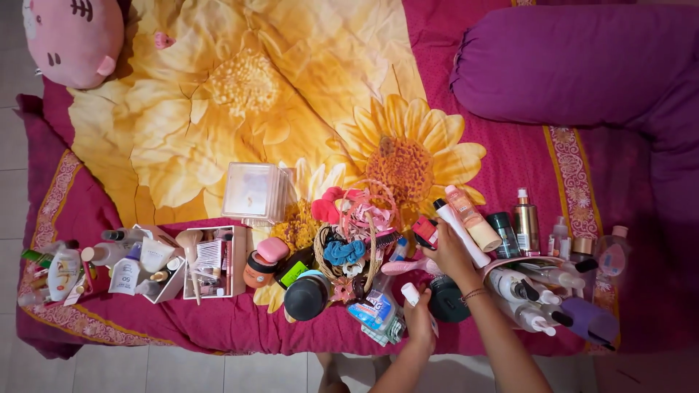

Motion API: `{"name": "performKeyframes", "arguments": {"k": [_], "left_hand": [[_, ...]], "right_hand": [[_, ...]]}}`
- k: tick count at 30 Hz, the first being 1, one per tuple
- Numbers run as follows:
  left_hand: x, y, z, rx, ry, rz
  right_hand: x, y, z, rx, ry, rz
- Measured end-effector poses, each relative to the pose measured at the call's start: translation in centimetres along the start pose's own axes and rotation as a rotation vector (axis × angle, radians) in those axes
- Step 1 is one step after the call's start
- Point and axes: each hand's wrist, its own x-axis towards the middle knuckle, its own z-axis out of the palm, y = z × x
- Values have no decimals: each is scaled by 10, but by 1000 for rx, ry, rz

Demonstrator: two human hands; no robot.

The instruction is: Clearing various cosmetic items from a vanity surface onto a bed and then cleaning the surface with a spray bottle and cloth.

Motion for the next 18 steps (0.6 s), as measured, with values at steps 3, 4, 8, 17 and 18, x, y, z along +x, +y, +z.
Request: {"name": "performKeyframes", "arguments": {"k": [3,4,8,17,18], "left_hand": [[5,0,1,62,48,82],[6,1,1,95,63,95],[-8,13,5,297,125,144],[41,-12,4,437,224,157],[42,-9,5,441,221,158]], "right_hand": [[1,7,8,-100,36,-28],[0,8,9,-126,13,17],[-4,2,10,-75,16,122],[-23,-36,-18,26,66,220],[-27,-37,-18,26,70,222]]}}
